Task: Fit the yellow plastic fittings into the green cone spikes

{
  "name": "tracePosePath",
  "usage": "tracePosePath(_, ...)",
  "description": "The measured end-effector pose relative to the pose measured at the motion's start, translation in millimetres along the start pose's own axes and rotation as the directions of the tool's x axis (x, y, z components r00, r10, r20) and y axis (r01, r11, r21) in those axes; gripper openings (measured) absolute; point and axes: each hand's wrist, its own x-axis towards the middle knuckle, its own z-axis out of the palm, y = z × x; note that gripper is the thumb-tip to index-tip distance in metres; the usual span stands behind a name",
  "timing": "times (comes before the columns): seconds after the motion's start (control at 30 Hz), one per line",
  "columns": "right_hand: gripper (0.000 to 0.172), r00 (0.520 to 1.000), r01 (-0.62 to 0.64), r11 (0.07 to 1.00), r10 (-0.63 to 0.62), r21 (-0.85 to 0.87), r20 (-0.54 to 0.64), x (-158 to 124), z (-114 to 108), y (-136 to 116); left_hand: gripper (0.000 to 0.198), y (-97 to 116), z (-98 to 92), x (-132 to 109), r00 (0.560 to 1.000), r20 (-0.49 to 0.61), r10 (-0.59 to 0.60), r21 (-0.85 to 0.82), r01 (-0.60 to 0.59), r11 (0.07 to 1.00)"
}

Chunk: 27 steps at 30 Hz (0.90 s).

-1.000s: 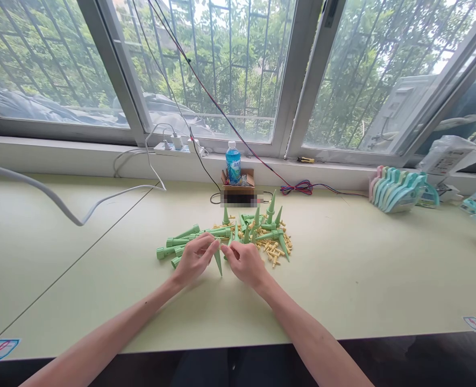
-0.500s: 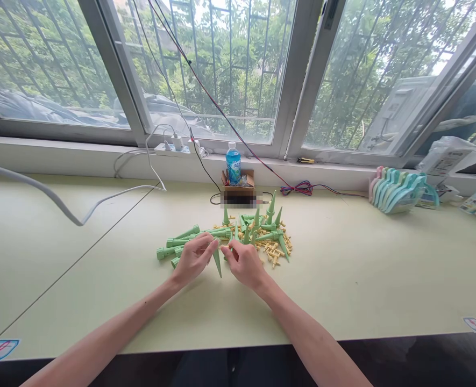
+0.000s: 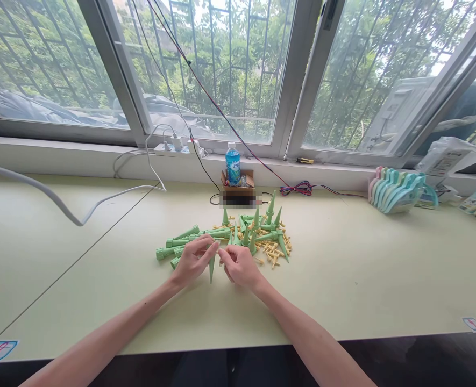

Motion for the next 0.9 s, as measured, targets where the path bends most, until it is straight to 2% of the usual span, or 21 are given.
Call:
tracePosePath(0.27, 0.050, 0.994, -0.078, 0.987, 0.066, 0.144, 0.084, 1.6, -2.6, 0.3, 0.032, -0.7, 0.7, -1.3, 0.997, -0.005, 0.077, 0.038, -0.077, 0.996)
tracePosePath(0.6, 0.043, 1.000, -0.006, 0.982, 0.005, 0.187, 0.003, 2.8, -0.7, 1.6, 0.015, -1.3, 1.8, -1.4, 0.979, -0.081, 0.187, 0.087, -0.180, 0.980)
tracePosePath(0.73, 0.042, 0.999, 0.007, 0.982, -0.001, 0.187, -0.032, 2.7, -0.4, 0.8, 0.013, 3.2, 1.8, -1.8, 0.984, -0.097, 0.152, 0.088, -0.144, 0.986)
tracePosePath(0.9, 0.044, 0.996, 0.025, 0.985, -0.010, 0.169, -0.089, 3.2, -0.1, -1.5, 0.027, 2.8, 1.5, -2.1, 0.993, -0.118, 0.027, 0.000, -0.027, 1.000)
